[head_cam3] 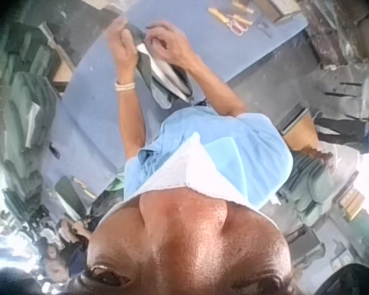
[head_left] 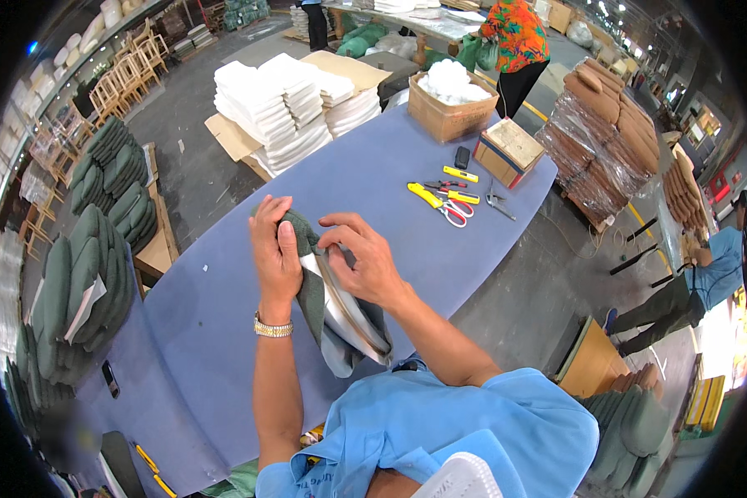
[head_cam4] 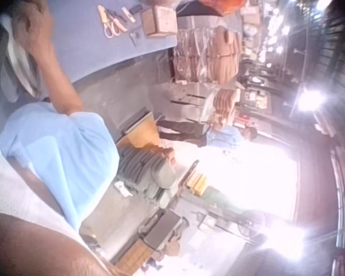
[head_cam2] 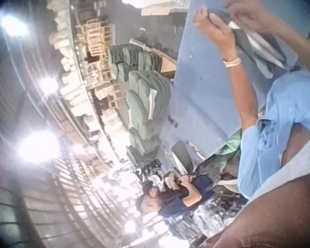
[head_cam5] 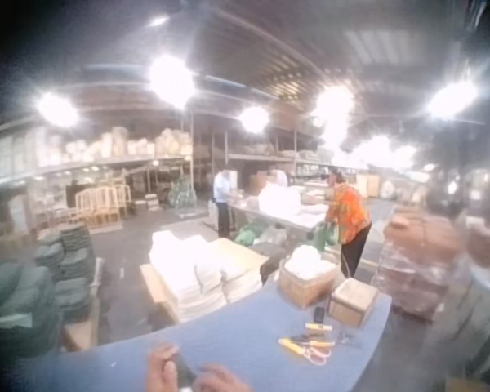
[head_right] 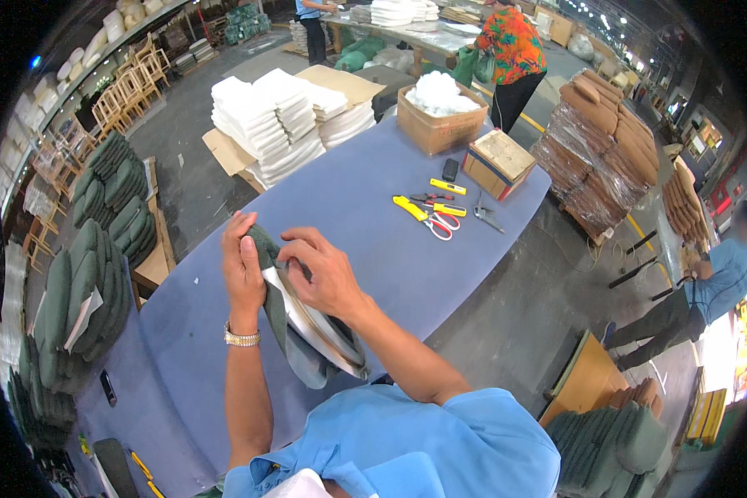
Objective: The person assembles a cushion by inserting a foam insert into a fabric cover, smoothing the edges, and securing the cover with a staple gun. They then trim excess fabric with a utility knife and place the finished cushion on a stack.
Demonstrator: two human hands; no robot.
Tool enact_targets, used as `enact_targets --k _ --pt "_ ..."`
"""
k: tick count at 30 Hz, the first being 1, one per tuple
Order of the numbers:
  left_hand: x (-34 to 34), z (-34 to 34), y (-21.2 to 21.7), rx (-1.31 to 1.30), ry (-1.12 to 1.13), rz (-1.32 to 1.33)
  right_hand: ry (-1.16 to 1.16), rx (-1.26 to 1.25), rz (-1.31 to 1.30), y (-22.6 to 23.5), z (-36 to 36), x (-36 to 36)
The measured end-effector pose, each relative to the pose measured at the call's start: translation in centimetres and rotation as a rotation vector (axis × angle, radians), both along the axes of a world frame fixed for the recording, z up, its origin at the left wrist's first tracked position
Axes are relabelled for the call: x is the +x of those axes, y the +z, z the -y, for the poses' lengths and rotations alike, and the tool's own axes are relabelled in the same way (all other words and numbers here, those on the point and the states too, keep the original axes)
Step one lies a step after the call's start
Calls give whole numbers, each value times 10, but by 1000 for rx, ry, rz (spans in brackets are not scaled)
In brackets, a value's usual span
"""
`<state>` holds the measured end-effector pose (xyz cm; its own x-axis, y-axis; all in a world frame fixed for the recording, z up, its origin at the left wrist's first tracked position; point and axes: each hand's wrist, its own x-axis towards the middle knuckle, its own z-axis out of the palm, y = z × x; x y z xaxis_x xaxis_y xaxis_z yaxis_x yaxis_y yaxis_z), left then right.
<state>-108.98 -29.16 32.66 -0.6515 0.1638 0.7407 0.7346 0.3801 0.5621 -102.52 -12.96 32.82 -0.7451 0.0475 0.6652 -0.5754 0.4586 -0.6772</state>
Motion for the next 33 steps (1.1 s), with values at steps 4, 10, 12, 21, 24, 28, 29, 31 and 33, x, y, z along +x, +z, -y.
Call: enact_targets --k 4,10,12,21,24,28,29,31,33 --pt "-4 -3 -4 4 1 3 -76 -73 23 10 8 8" --pt "0 -19 -6 -1 22 4 -163 -100 104 1 7 6" --pt "2 -22 -6 -16 36 1 -171 -90 67 -8 5 5" --pt "7 -32 -8 -41 11 38 -149 -52 32 -8 -4 7" --pt "18 -29 -13 -2 -28 58 -164 30 7 -5 -7 2" --pt "61 -20 -57 64 -132 129 -207 117 30 0 -10 -3" --pt "80 -17 -71 18 -78 201 -216 135 38 2 -10 -4" --pt "119 -15 -99 -59 10 339 -205 149 72 4 -8 -6" --pt "148 -14 -135 -39 78 540 -213 181 49 1 -10 -7"
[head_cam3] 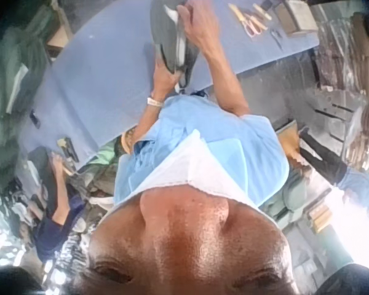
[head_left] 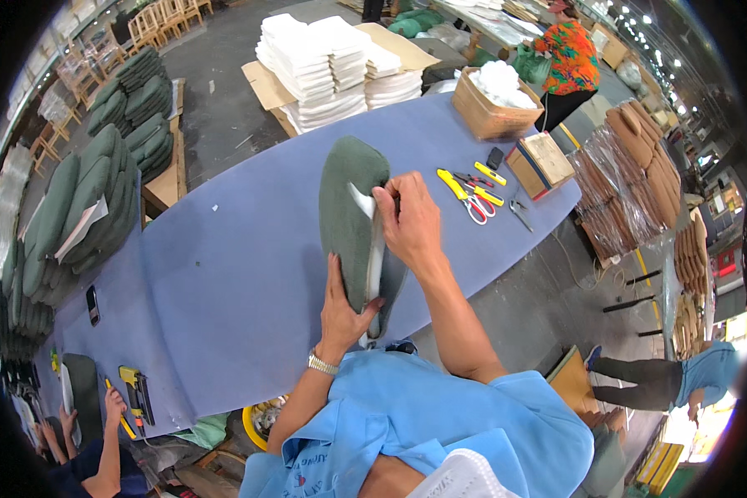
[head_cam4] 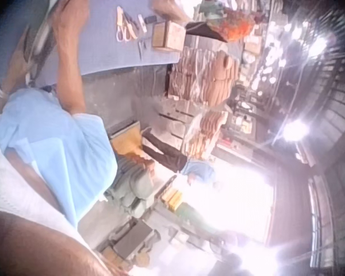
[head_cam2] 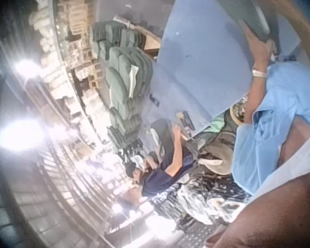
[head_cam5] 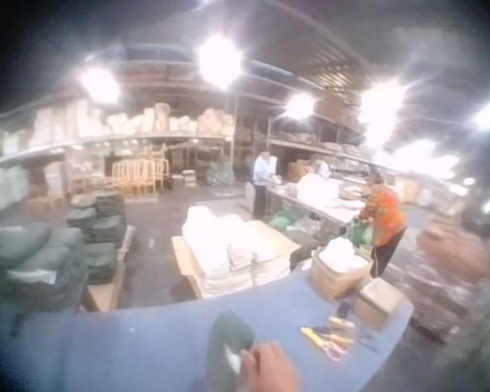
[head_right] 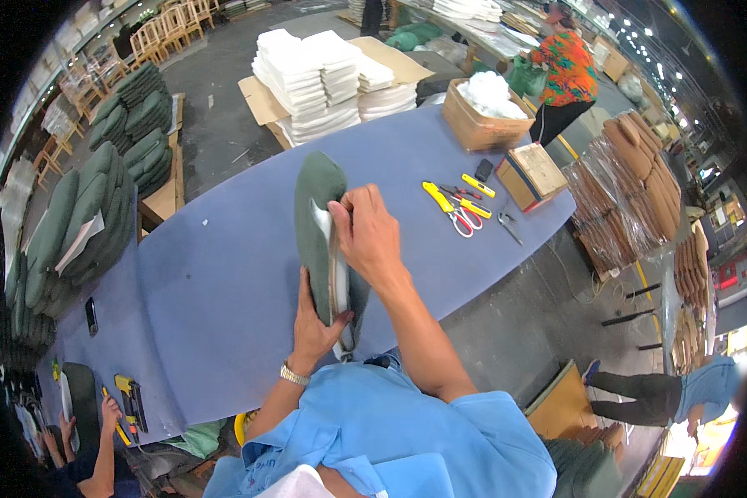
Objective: The person assembles a cushion by inserting a foam insert into a fabric cover, smoothing the edges, and securing the cover with a staple gun. They then trim excess fabric with a utility knife and place the finished cushion on a stack.
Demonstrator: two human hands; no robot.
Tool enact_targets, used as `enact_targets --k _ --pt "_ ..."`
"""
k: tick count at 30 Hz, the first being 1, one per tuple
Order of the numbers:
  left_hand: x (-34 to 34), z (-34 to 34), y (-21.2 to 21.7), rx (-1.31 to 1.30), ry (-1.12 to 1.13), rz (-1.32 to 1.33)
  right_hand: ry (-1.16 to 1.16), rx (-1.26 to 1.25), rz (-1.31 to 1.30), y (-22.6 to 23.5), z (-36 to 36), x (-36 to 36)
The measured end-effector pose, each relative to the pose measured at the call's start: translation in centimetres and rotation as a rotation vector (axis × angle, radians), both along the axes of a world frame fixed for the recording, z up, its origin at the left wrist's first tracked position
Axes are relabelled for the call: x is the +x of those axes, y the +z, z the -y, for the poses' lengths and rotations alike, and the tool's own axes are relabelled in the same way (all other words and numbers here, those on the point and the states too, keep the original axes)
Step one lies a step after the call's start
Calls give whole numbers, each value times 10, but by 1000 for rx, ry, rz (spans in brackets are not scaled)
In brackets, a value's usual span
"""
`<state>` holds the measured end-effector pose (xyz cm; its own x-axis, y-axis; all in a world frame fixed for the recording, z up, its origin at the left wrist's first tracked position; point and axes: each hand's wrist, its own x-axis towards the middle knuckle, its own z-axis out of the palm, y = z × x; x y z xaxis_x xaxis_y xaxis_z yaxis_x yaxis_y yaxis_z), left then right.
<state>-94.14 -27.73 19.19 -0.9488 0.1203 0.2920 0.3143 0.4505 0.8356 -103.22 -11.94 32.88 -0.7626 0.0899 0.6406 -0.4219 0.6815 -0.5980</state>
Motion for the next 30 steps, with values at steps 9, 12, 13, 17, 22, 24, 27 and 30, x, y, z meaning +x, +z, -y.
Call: enact_targets --k 9,12,13,17,22,24,27,30 --pt "29 -22 -18 -50 227 -24 123 18 0 -3 12 3" --pt "26 -31 -16 -3 226 5 154 -4 24 0 0 1" --pt "25 -32 -14 7 221 22 161 -12 38 1 -5 1" --pt "20 -34 -7 1 178 97 150 -90 123 -3 -28 1" --pt "6 -57 0 -117 121 68 89 -187 192 -23 -87 -11" --pt "-1 -69 3 -174 108 65 58 -216 199 -35 -117 -16" --pt "-15 -88 4 -266 88 107 -5 -279 227 -70 -160 -28" --pt "-31 -108 6 -417 57 135 -63 -376 306 -105 -197 -39"
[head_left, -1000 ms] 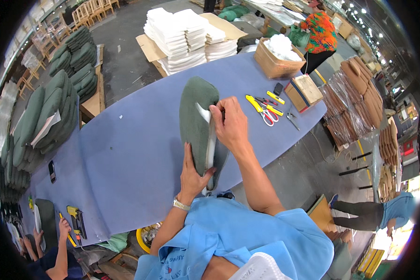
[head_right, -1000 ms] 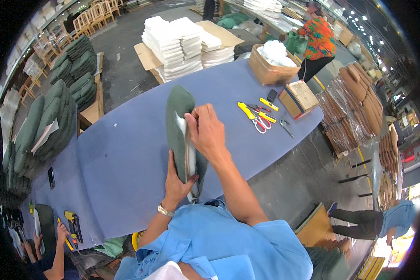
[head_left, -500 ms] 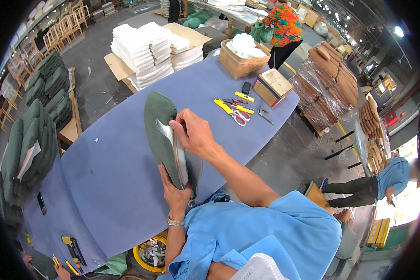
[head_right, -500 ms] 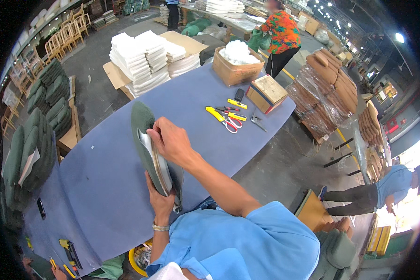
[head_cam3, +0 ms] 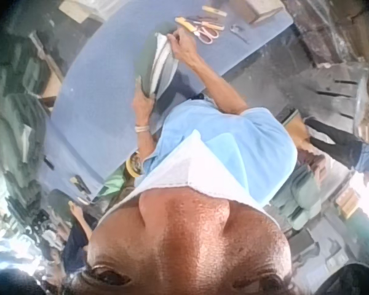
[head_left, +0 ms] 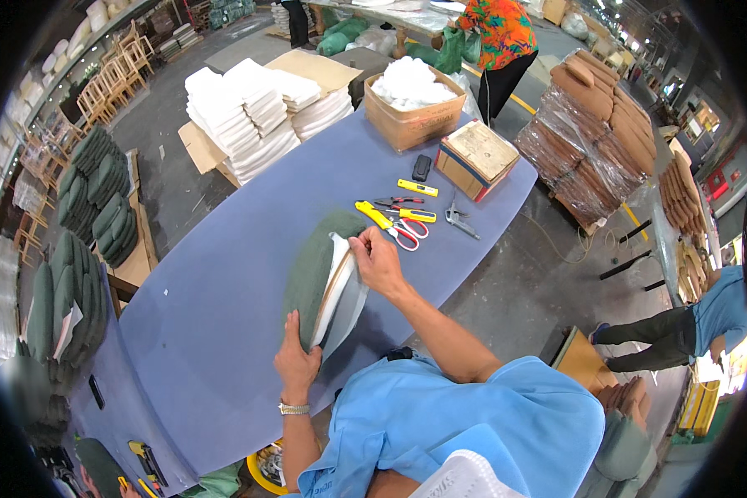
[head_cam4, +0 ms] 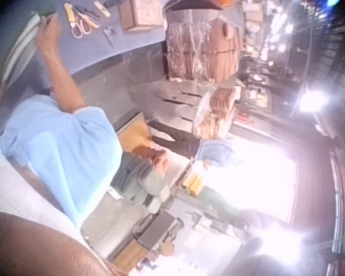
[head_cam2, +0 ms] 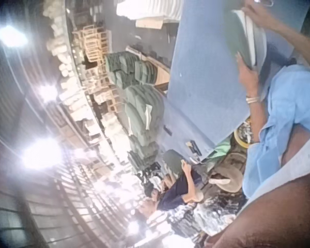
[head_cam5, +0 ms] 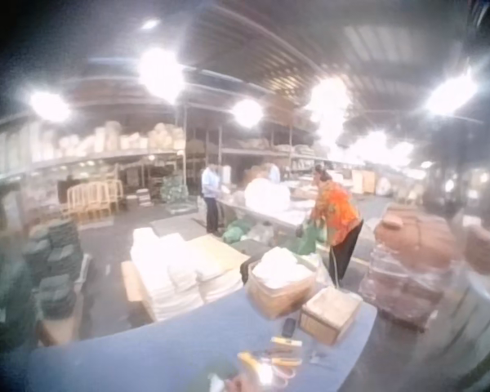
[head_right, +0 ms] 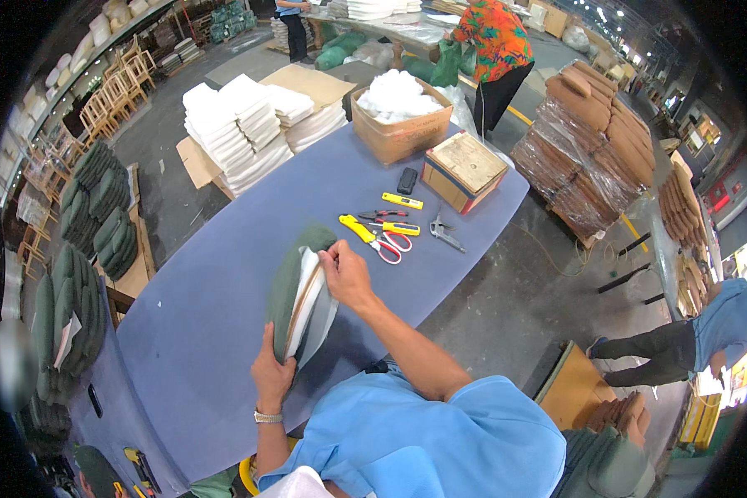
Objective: The person assembles a cushion by inserting a foam insert into a fabric cover, smoothing the edges, and securing the cover with a staple gun. They then trim excess fabric with a utility knife and place the finished cushion on a stack.
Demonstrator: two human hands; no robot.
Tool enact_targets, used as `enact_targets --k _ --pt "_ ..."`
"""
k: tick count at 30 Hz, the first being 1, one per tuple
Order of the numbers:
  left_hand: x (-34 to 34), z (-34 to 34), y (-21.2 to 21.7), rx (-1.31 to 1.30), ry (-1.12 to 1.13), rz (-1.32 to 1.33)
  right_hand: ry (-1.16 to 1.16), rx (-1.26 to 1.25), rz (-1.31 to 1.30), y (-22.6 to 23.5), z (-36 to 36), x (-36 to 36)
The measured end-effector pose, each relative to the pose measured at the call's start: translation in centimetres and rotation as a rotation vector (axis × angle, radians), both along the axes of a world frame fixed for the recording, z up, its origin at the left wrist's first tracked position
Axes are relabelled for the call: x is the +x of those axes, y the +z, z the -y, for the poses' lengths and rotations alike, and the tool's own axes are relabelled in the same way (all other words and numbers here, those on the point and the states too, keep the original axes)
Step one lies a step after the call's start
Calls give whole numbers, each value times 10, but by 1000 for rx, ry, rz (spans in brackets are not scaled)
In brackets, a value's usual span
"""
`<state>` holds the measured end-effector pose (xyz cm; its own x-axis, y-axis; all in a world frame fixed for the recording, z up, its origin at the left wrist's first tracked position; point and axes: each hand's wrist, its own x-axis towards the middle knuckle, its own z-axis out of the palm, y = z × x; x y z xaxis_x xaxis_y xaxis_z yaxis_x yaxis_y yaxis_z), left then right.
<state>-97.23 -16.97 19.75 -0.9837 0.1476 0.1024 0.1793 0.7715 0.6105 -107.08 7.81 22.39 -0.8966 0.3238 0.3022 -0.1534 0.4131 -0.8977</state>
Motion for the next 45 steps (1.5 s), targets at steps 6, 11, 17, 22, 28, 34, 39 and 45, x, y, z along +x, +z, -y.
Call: enact_targets --k 6,11,17,22,28,34,39,45 --pt "11 -24 27 -176 37 261 50 -110 100 -69 -20 -16" --pt "75 -39 21 -184 203 240 276 -180 102 -79 -4 -12" --pt "94 -47 44 -120 360 358 474 -228 207 -64 22 -22" --pt "60 -49 51 -114 344 707 536 -215 330 -92 16 -29" --pt "-21 -69 42 10 68 -33 525 -253 328 -85 6 -15" --pt "-86 -81 6 5 -130 52 513 -213 350 -84 0 -12" --pt "-83 -81 -8 154 -76 45 503 -124 401 -71 -6 -14" --pt "-79 -85 -18 144 -4 17 535 -10 275 -41 -4 -12"
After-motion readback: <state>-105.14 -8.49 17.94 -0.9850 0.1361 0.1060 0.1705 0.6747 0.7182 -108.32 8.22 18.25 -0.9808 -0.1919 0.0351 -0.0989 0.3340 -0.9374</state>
